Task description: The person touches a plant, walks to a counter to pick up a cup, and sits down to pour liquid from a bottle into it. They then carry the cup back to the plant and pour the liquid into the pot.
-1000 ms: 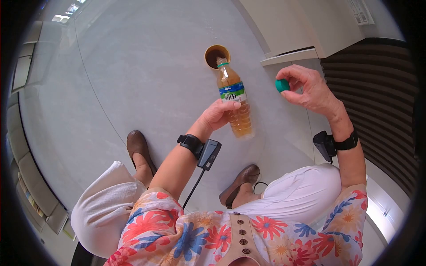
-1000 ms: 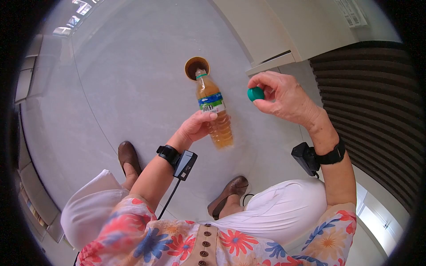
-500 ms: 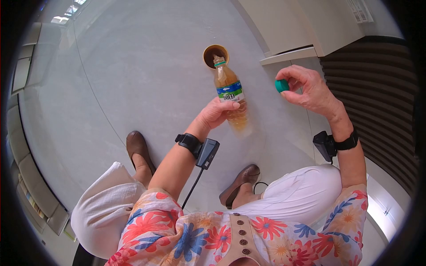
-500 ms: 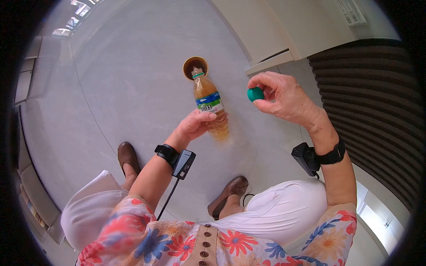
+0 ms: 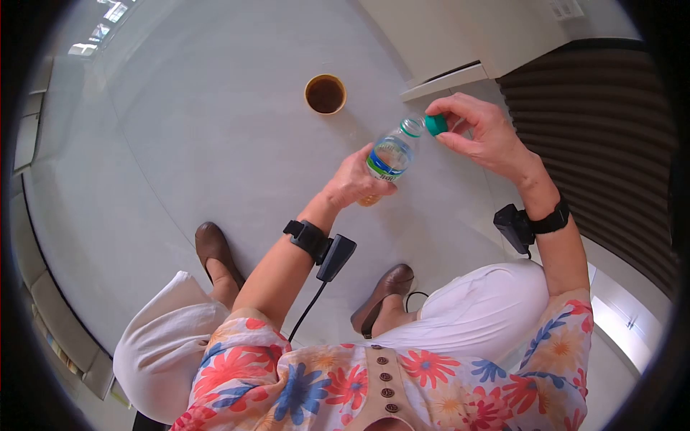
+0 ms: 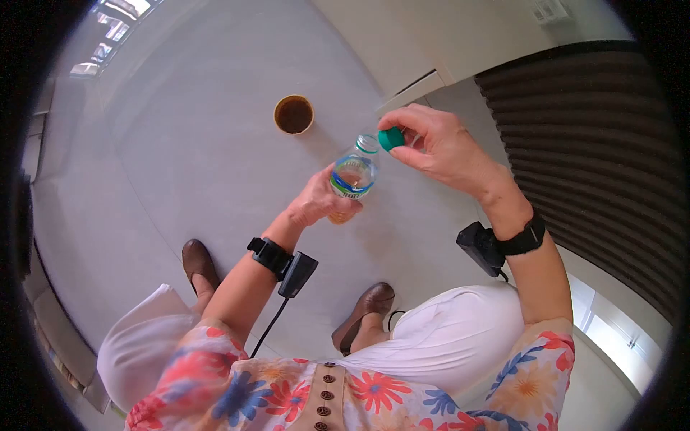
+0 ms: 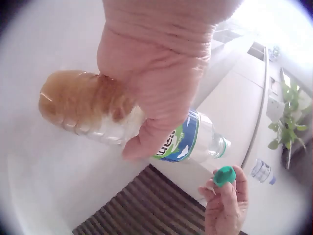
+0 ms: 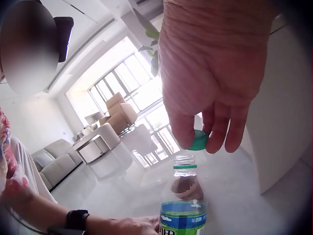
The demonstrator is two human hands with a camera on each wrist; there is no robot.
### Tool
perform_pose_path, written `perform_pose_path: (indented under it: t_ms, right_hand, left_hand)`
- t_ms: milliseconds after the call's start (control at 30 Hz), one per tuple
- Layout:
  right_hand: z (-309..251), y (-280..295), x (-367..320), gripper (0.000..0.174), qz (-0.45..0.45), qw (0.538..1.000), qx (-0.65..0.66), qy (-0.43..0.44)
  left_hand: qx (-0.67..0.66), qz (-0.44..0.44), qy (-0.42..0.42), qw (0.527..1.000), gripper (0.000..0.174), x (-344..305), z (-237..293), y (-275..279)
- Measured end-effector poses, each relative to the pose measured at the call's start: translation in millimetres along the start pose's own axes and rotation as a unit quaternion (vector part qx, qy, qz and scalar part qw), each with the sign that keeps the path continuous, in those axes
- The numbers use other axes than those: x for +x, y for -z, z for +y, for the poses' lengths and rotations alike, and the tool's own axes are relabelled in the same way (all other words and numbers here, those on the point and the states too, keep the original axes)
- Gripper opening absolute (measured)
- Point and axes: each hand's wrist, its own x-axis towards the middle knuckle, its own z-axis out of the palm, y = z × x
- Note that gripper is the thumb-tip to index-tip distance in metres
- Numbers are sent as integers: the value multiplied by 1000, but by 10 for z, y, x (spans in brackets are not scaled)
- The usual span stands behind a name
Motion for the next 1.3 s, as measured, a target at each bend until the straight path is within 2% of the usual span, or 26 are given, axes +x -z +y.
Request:
perform_pose_path:
  t_ms: [133, 233, 367, 433, 467, 533, 567, 633, 667, 733, 767, 867, 933, 1067, 1133, 1167, 1233, 1300]
  right_hand:
    - [26, 54, -78, 25, -10, 999, -33, 2]
    - [62, 86, -123, 25, -42, 998, -50, 13]
    - [57, 61, -170, 20, -12, 999, -48, -1]
    - [10, 39, -192, 22, 5, 991, -82, -104]
    - [-1, 15, -198, 22, 7, 991, -84, -105]
    - [-29, -26, -213, 26, 44, 979, -69, -184]
    - [114, -24, -174, 26, 34, 981, -50, -185]
    - [138, 4, -183, 27, 27, 971, 25, -235]
    - [193, 6, -221, 27, 28, 971, 28, -234]
    - [314, 10, -295, 30, 76, 997, 24, 6]
    - [342, 14, -319, 30, 76, 997, 28, 9]
    - [382, 30, -333, 32, 67, 997, -26, -16]
    - [409, 35, -326, 34, 64, 977, -9, -203]
    - [462, 68, -334, 37, 95, 974, -61, -197]
    - [495, 142, -352, 36, 127, 964, -63, -227]
    - [538, 192, -361, 36, 126, 964, -63, -224]
    - [514, 256, -375, 33, 166, 960, -86, -206]
    - [497, 288, -402, 33, 178, 956, -112, -205]
  left_hand:
    - [152, 16, 11, 988, 62, 10, 201, -82]
    - [182, 25, -22, 983, 71, 59, 213, -108]
    - [192, 55, -62, 978, 68, 104, 161, -152]
    - [242, 88, -102, 961, 65, 113, 159, -185]
    - [242, 88, -105, 961, 65, 117, 156, -204]
    - [257, 118, -124, 951, 64, 125, 154, -245]
    - [265, 119, -104, 951, 64, 199, 101, -261]
    - [255, 117, -143, 949, 62, 250, 99, -292]
    - [258, 116, -142, 949, 62, 270, 109, -312]
    - [193, 85, -122, 970, 61, 276, 192, -333]
    - [195, 88, -119, 969, 61, 289, 186, -343]
    - [263, 117, -145, 947, 62, 399, 118, -408]
    - [311, 156, -157, 924, 68, 480, 80, -484]
    - [296, 190, -194, 916, 64, 589, 50, -608]
    - [339, 255, -294, 857, 66, 626, 75, -648]
    - [340, 257, -294, 856, 66, 602, 57, -634]
    - [315, 280, -222, 879, 70, 450, -130, -488]
    - [208, 328, -95, 917, 69, 409, -604, -197]
